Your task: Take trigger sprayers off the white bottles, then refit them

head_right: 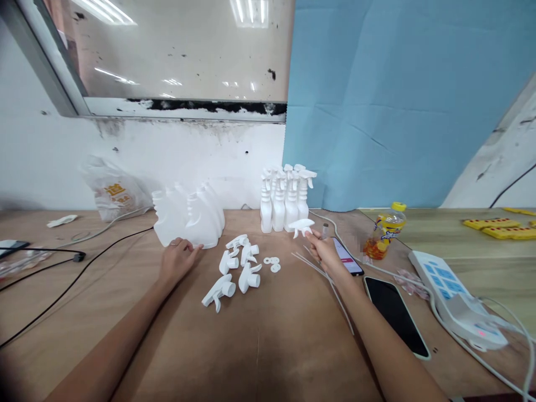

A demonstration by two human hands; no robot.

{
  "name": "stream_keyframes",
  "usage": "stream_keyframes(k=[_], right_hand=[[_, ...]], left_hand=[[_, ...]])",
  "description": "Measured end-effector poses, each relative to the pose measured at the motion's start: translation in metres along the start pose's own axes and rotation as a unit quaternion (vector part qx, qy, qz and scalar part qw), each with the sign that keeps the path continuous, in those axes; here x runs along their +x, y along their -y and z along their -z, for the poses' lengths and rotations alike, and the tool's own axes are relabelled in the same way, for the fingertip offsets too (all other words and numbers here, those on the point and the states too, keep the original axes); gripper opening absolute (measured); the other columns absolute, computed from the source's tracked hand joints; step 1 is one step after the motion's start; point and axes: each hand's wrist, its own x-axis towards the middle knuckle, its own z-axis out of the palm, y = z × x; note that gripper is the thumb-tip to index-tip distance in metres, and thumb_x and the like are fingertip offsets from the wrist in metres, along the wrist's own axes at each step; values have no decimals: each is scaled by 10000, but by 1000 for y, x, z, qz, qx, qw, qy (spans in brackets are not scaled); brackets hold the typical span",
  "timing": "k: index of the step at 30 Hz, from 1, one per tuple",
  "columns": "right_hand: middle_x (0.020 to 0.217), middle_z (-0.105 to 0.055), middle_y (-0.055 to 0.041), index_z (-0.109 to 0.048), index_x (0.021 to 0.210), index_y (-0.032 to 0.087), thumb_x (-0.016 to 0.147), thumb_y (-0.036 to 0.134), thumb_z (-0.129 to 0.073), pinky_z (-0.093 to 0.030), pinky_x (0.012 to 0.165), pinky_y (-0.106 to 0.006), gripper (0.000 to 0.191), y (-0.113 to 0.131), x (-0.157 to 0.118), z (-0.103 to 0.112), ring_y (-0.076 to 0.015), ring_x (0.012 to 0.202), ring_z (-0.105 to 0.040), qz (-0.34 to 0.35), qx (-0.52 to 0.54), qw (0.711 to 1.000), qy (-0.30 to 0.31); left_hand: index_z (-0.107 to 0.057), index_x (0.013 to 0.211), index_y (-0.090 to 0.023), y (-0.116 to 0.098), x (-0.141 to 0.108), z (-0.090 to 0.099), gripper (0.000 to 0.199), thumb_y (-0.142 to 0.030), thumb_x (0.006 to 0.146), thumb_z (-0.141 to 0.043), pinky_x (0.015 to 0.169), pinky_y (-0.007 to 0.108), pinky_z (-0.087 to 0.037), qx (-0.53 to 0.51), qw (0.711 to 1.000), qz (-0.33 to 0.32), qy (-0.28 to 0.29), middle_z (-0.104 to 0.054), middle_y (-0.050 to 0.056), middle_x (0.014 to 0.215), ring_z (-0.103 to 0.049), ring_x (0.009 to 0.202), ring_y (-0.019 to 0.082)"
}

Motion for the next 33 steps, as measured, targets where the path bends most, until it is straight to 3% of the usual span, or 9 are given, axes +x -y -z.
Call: stream_keyframes(k=[4, 7, 9, 12, 14, 17, 21, 27, 33], right_hand=[[470, -259, 121, -636, 1131, 141, 752, 493, -701, -144, 366, -197, 521, -9, 0, 0, -59, 360, -202, 63, -103, 992, -34], [556, -507, 30, -642, 1197, 137, 841, 479, -605, -337, 426, -237, 496, -14, 1, 3, -124, 422, -447, 144, -212, 966, -37], [785, -670, -59, -620, 1254, 172, 885, 398, -561, -465, 567, -299, 437, -14, -1, 3, -204, 623, -621, 215, -300, 929, -37], [1108, -681, -127, -586, 1304, 212, 898, 213, -511, -497, 805, -394, 413, -9, -8, -3, -293, 982, -647, 339, -426, 838, -24], [1183, -648, -150, -580, 1306, 201, 906, 152, -474, -482, 873, -432, 416, -7, -17, -15, -315, 1071, -613, 398, -468, 789, -20], [1168, -633, -158, -546, 1336, 193, 960, 191, -440, -486, 876, -437, 390, -9, -37, -44, -312, 1055, -602, 447, -469, 762, -6], [1126, -636, -135, -527, 1347, 221, 989, 287, -467, -484, 855, -417, 370, -15, -75, -88, -287, 1009, -595, 474, -439, 757, 94], [1022, -654, -122, -600, 1261, 208, 992, 414, -449, -459, 811, -404, 372, -11, -99, -99, -269, 925, -596, 500, -397, 754, 156], [685, -609, -22, -639, 774, 203, 963, 499, -480, -445, 632, -295, 385, -16, -88, -86, -179, 649, -571, 295, -226, 921, 121]], left_hand=[[-581, 737, -219, -32, -9, 3, 316, -483, 898, -516, 840, 345, -422, -38, 997, -63, 21, -625, 71, 837, -581, 865, 233], [-583, 760, -216, -54, -17, 6, 294, -446, 922, -500, 854, 370, -419, -78, 991, -110, 24, -617, 76, 846, -568, 869, 240], [-588, 773, -216, -66, -22, 8, 278, -434, 924, -502, 855, 380, -420, -102, 987, -123, 33, -614, 78, 852, -563, 878, 246], [-615, 854, -223, -79, -29, 8, 215, -414, 910, -534, 884, 393, -425, -154, 977, -135, 54, -631, 80, 908, -571, 936, 257], [-629, 975, -234, -87, -32, 8, 186, -389, 899, -560, 926, 395, -425, -209, 966, -141, 59, -649, 84, 1000, -575, 1017, 263], [-584, 1206, -254, -98, -38, 9, 349, -360, 874, -609, 996, 397, -411, -295, 944, -125, 76, -632, 92, 1202, -552, 1159, 270], [-498, 1367, -259, -113, -45, 17, 631, -343, 784, -725, 1023, 424, -411, -417, 897, -70, 130, -588, 108, 1323, -552, 1188, 289], [-659, 1088, -245, -124, -49, 21, 378, -350, 742, -770, 953, 373, -464, -554, 815, 36, 166, -683, 63, 1095, -607, 1055, 251], [-543, 969, -229, -117, -35, 19, 273, -416, 808, -659, 615, 295, -504, -753, 603, 196, 175, -625, 10, 817, -623, 685, 173]])
